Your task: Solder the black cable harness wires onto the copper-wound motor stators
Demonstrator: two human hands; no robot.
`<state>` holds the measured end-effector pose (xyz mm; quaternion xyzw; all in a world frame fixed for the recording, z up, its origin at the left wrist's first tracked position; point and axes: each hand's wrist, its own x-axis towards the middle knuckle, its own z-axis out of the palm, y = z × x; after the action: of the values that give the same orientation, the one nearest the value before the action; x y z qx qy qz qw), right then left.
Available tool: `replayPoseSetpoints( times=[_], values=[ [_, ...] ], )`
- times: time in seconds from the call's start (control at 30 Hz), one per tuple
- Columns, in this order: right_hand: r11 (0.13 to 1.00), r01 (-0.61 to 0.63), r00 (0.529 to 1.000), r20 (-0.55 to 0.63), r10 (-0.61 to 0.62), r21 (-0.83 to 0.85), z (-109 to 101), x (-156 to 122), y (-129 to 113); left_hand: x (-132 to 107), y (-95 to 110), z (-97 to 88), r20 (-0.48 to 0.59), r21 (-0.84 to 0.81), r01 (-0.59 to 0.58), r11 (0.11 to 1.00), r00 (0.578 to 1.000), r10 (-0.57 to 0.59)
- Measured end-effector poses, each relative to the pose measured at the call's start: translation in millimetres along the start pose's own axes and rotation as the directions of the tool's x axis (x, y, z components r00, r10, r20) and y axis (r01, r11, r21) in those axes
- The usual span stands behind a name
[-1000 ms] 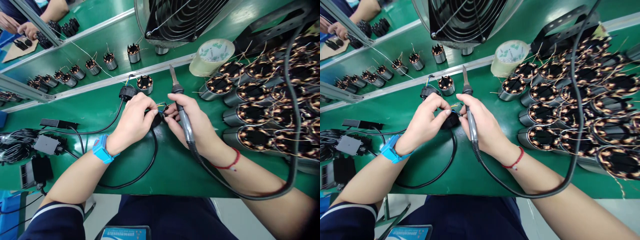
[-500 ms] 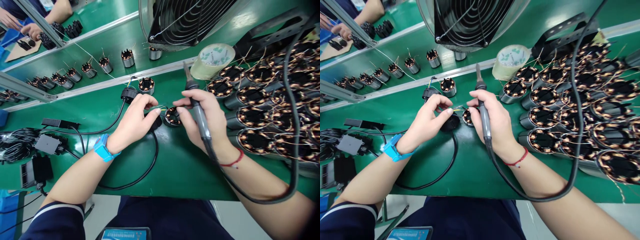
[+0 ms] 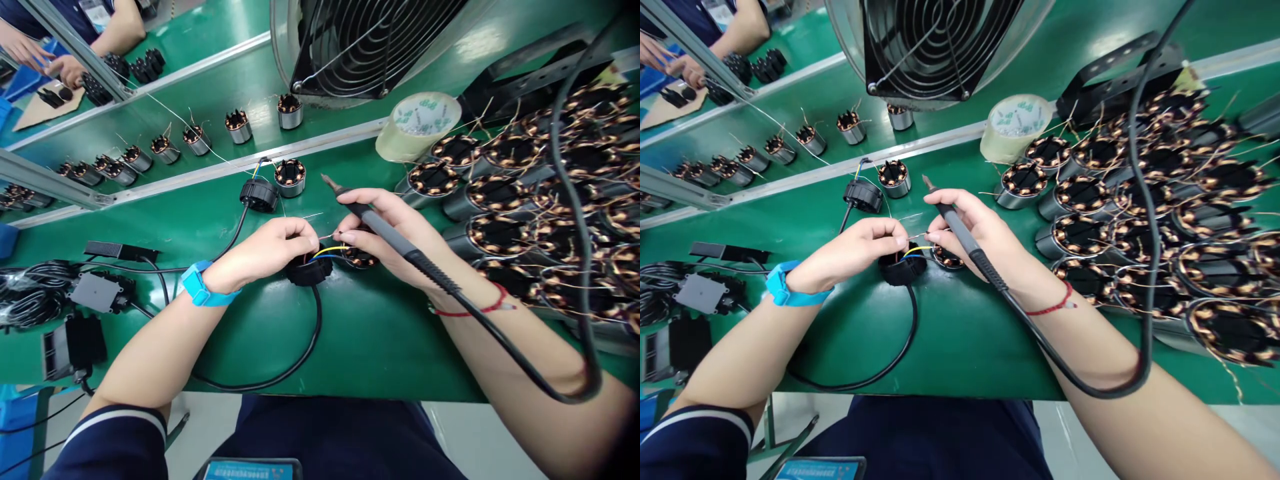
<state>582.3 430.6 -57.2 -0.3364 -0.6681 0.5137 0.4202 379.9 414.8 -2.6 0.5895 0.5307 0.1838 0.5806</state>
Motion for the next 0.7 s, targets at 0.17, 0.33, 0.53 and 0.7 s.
replayPoseSetpoints(
  times=[0.17, 0.33, 0.53, 0.7],
  values=[
    [0.999, 0.002, 0.998, 0.063, -0.005, 0.047, -3, -2, -7, -2, -3, 4.5, -0.09, 0.071, -0.193, 0.979, 0.976, 0.199],
    [0.998, 0.042, 0.989, 0.147, -0.033, -0.055, -5, -2, -14, -7, 1, 3.4, -0.074, 0.152, -0.302, 0.941, 0.946, 0.316],
    [0.997, 0.069, 0.997, 0.041, -0.068, -0.021, 6, -2, -17, -4, 1, 0.8, -0.043, 0.224, -0.302, 0.927, 0.947, 0.319],
    [0.993, 0.092, 0.996, 0.012, -0.091, -0.076, 7, -2, -15, 0, -4, 1.0, -0.116, 0.224, -0.27, 0.936, 0.947, 0.301]
  ],
)
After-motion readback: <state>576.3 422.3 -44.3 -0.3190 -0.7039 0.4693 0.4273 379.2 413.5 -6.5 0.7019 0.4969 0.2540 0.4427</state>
